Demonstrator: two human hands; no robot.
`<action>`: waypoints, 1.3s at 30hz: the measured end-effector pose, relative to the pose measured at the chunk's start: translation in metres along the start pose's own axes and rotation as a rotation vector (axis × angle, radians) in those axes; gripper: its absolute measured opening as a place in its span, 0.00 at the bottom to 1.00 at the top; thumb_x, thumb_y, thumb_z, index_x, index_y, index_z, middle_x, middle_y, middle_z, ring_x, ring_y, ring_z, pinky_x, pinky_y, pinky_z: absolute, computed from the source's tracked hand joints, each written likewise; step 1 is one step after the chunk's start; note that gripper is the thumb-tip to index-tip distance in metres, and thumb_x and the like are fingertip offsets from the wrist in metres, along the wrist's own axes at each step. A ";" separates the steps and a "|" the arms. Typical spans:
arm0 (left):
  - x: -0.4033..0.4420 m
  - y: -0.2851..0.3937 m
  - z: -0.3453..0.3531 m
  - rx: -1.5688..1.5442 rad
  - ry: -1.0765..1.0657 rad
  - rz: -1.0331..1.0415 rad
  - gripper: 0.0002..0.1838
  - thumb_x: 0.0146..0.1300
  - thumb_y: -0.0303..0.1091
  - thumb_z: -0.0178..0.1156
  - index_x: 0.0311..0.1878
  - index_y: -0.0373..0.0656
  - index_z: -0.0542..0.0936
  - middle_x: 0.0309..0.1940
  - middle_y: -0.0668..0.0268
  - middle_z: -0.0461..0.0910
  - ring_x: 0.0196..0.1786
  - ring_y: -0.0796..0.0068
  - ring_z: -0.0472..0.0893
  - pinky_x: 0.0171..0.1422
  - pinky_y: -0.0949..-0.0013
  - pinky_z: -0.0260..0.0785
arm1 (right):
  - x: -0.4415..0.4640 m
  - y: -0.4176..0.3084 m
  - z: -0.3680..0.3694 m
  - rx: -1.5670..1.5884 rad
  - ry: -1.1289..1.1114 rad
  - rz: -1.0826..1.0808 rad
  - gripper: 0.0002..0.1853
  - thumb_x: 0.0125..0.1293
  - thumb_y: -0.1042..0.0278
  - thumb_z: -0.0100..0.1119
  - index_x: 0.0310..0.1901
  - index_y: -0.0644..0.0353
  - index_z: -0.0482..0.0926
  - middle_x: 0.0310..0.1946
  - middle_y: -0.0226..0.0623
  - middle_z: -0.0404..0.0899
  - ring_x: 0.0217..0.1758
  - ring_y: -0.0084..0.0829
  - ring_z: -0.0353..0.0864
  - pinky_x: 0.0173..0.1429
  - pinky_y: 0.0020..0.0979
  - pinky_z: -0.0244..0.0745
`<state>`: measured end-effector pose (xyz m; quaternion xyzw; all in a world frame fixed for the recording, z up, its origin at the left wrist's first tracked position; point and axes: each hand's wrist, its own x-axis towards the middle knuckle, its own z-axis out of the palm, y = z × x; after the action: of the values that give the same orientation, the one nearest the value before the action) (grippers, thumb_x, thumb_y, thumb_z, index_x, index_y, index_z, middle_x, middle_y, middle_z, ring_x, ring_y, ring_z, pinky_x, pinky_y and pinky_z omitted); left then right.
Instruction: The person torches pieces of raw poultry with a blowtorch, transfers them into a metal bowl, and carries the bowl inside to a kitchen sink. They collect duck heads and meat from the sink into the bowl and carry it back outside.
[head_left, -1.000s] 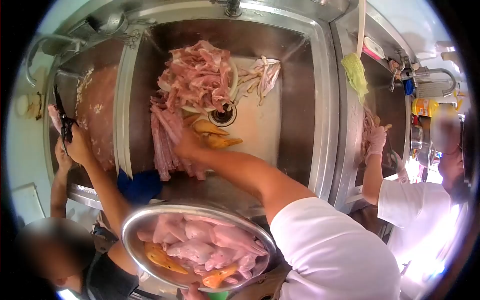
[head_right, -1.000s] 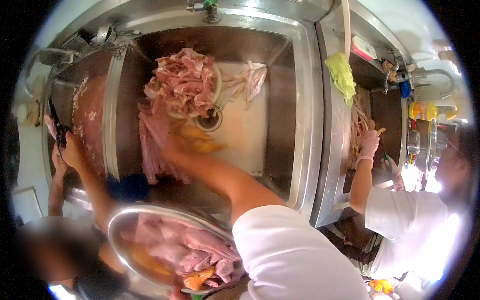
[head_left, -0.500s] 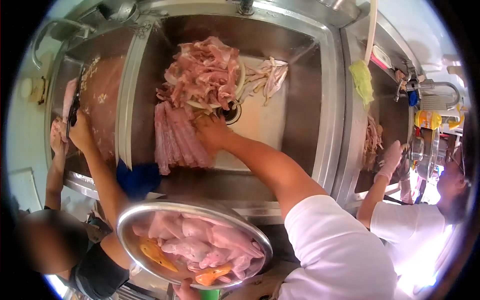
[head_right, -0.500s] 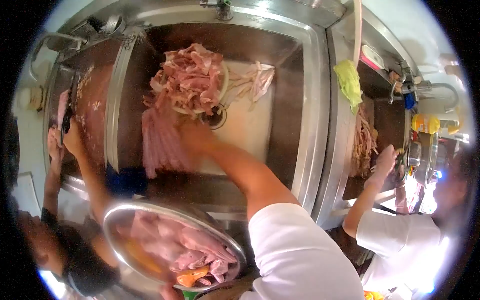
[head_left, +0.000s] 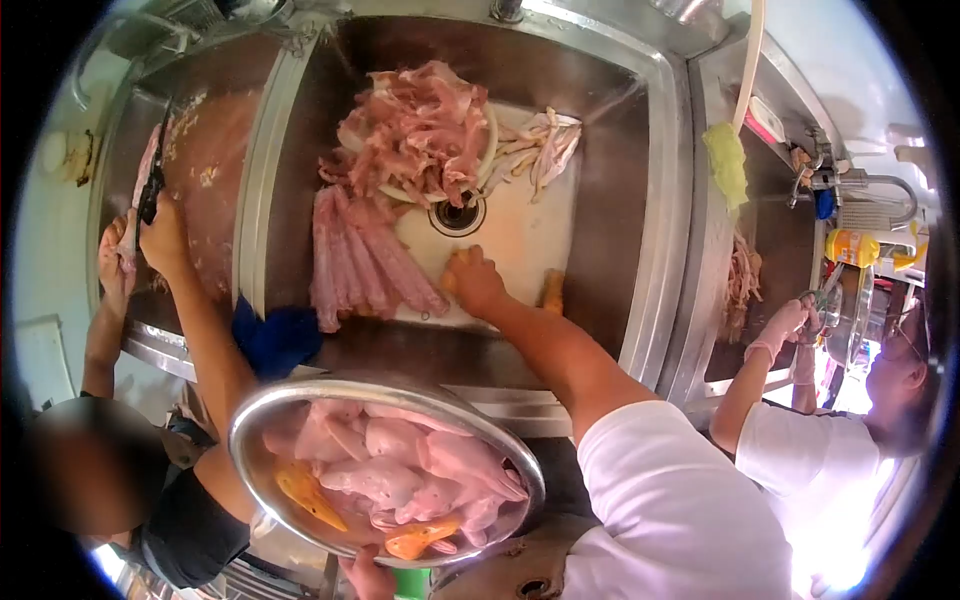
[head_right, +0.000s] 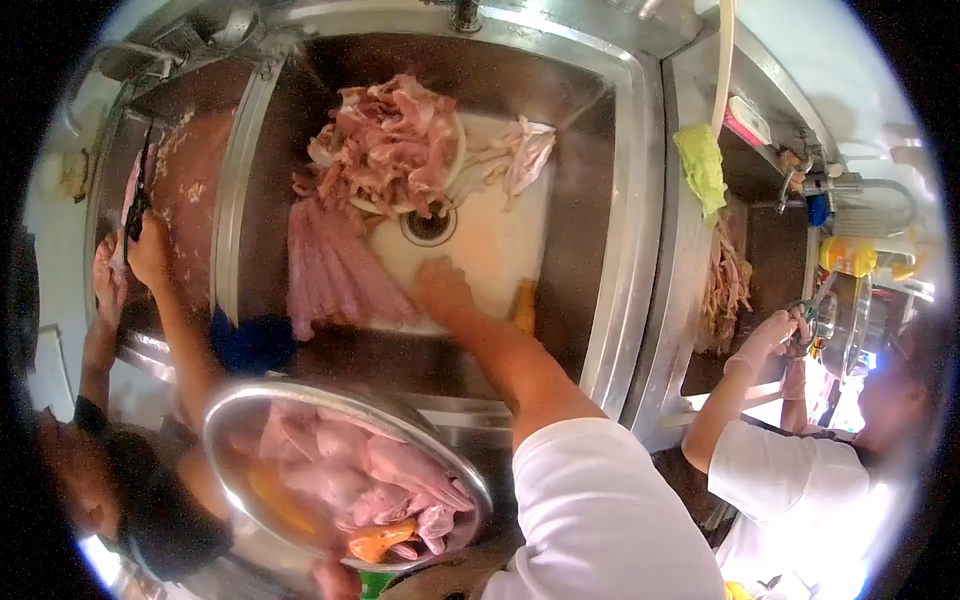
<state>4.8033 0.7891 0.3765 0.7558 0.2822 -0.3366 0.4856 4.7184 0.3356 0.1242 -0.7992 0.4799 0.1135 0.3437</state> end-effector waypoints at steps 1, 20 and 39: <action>0.002 0.000 0.000 0.000 -0.011 -0.003 0.23 0.52 0.20 0.59 0.54 0.33 0.74 0.44 0.56 0.78 0.44 0.63 0.79 0.44 0.64 0.74 | 0.005 0.003 -0.002 0.028 0.025 0.051 0.22 0.59 0.63 0.59 0.56 0.54 0.73 0.60 0.56 0.66 0.49 0.53 0.76 0.51 0.42 0.77; 0.011 -0.006 -0.013 -0.021 -0.048 -0.023 0.22 0.55 0.24 0.59 0.56 0.32 0.74 0.48 0.56 0.78 0.47 0.63 0.78 0.49 0.62 0.73 | -0.085 -0.119 -0.194 0.645 0.076 -0.321 0.18 0.62 0.64 0.64 0.50 0.62 0.77 0.35 0.40 0.83 0.39 0.33 0.83 0.45 0.34 0.77; 0.003 0.004 -0.020 0.347 -0.168 0.184 0.20 0.47 0.23 0.54 0.47 0.30 0.77 0.44 0.61 0.79 0.44 0.70 0.78 0.49 0.69 0.70 | -0.116 -0.090 -0.251 1.106 -0.268 -0.364 0.13 0.50 0.71 0.63 0.36 0.58 0.71 0.32 0.30 0.72 0.30 0.18 0.70 0.31 0.23 0.66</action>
<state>4.8128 0.8068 0.3820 0.8198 0.1085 -0.3964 0.3987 4.6975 0.2776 0.4089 -0.5497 0.2755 -0.1140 0.7803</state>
